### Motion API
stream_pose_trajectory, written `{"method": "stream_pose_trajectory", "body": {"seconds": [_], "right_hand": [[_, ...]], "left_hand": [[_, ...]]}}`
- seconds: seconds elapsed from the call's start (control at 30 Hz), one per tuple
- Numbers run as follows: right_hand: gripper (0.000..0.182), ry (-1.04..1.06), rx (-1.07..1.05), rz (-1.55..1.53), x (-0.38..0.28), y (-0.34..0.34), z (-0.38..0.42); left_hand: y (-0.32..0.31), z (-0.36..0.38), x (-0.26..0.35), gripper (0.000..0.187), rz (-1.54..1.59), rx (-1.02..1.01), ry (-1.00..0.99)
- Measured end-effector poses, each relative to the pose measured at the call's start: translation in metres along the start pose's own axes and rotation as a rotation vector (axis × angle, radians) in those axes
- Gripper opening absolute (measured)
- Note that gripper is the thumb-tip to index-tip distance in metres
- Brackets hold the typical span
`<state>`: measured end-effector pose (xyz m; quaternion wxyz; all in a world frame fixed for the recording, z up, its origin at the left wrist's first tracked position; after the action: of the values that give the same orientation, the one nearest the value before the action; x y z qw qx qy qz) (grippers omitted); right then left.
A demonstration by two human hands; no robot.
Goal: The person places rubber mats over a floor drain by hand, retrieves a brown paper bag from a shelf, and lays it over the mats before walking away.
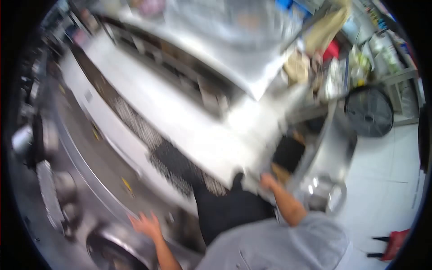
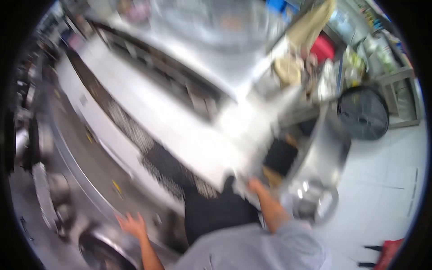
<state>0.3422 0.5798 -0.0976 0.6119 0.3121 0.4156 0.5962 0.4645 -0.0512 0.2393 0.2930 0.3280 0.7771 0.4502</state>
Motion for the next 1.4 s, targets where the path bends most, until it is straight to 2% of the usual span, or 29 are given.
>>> {"method": "stream_pose_trajectory", "body": {"seconds": [0.03,0.1,0.17,0.23,0.4,0.63,0.7,1.03,1.1,1.27,1.3,1.33,1.37,1.4], "right_hand": [[0.05,-0.05,-0.323,-0.001,-0.041,0.083,0.007],[0.047,-0.166,-0.159,-0.256,-0.073,0.151,0.01],[0.046,-0.112,-0.054,-0.269,-0.09,0.178,-0.014],[0.045,-0.082,0.039,-0.264,-0.096,0.194,-0.03],[0.045,-0.089,0.11,-0.253,-0.11,0.231,-0.032],[0.045,-0.186,0.124,-0.16,-0.089,0.231,0.007],[0.046,-0.271,0.079,-0.13,-0.079,0.224,0.017],[0.047,-0.302,0.052,-0.163,-0.084,0.214,0.032],[0.047,-0.255,0.067,-0.152,-0.082,0.208,0.02],[0.052,-0.192,0.021,-0.164,-0.056,0.174,0.003],[0.047,-0.159,0.11,-0.188,-0.044,0.161,-0.009],[0.046,-0.118,0.097,-0.143,-0.034,0.147,-0.02],[0.043,-0.154,0.192,-0.221,-0.019,0.127,-0.03],[0.036,-0.298,0.135,-0.433,-0.015,0.131,-0.02]], "left_hand": [[0.005,-0.001,-0.001,0.042,0.014,-0.091,0.079],[0.006,0.008,0.001,0.037,0.032,-0.113,0.187],[0.011,0.004,0.001,0.036,0.043,-0.113,0.237],[0.007,0.004,0.003,0.035,0.09,-0.197,0.259],[0.005,0.006,-0.001,0.033,0.135,-0.208,0.301],[0.004,0.004,-0.006,0.027,0.223,-0.219,0.344],[0.001,0.005,-0.007,0.026,0.245,-0.219,0.352],[0.004,0.007,-0.008,0.023,0.276,-0.14,0.295],[0.003,0.006,-0.002,0.023,0.258,-0.136,0.268],[0.004,0.005,-0.005,0.023,0.169,-0.135,0.237],[0.006,0.005,-0.002,0.024,0.075,-0.176,0.22],[0.002,0.007,0.011,0.024,0.039,-0.201,0.122],[-0.008,0.014,0.013,0.025,-0.069,-0.206,0.175],[-0.004,0.009,0.001,0.026,-0.22,-0.21,0.096]]}}
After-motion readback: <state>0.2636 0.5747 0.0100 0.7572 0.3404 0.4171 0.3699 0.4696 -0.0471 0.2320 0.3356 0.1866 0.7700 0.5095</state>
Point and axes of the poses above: each hand's wrist, its own z-axis away from the middle knuckle, its own y-axis out of the back of the hand, x = y × z, the point moved 7 cm from there along -z, towards the middle knuckle, and after that the axes turned 14 degrees about x, right-handed, at the moved point
